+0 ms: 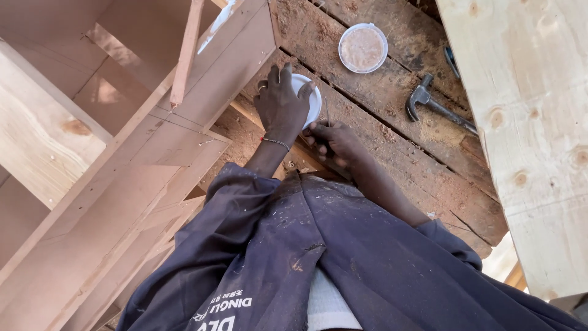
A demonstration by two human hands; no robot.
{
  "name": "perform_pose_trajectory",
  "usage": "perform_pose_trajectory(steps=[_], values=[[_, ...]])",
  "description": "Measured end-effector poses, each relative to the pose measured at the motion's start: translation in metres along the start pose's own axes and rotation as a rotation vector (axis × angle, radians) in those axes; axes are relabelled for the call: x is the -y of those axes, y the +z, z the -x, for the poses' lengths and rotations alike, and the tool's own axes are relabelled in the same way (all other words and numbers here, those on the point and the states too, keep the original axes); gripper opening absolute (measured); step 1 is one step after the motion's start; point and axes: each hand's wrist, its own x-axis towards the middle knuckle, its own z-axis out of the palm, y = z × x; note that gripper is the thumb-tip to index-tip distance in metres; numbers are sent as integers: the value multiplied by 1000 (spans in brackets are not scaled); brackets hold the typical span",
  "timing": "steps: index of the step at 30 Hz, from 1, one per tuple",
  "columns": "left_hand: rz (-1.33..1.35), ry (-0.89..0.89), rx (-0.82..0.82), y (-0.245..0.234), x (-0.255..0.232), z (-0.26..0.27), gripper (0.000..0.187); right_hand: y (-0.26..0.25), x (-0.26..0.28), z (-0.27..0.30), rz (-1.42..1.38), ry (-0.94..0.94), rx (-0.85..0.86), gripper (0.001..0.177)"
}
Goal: The person stirs a white substance in a container using a wooden stick, then transfers some of it into a smaller container. They proceed to apply the white substance to the joints and edges of a wooden cabinet frame using the stick.
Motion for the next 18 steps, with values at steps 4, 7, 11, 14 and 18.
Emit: perform_pose_trajectory(steps=[4, 7, 11, 14, 18], values=[[-100, 62, -140, 16, 7, -6, 54, -5, -19, -9, -178, -6, 16, 20], [-132, 88, -202, 19, 10, -3, 47, -1, -24, -7, -285, 5, 36, 19], [-163, 105, -268, 12, 0, 1, 41, -2, -29, -11, -419, -7, 47, 18], [-150, 127, -269, 4, -6, 2, 39, -7, -28, -12, -442, -18, 42, 18], [-186, 135, -285, 13, -2, -1, 40, -16, 3, -1, -431, -37, -7, 18]])
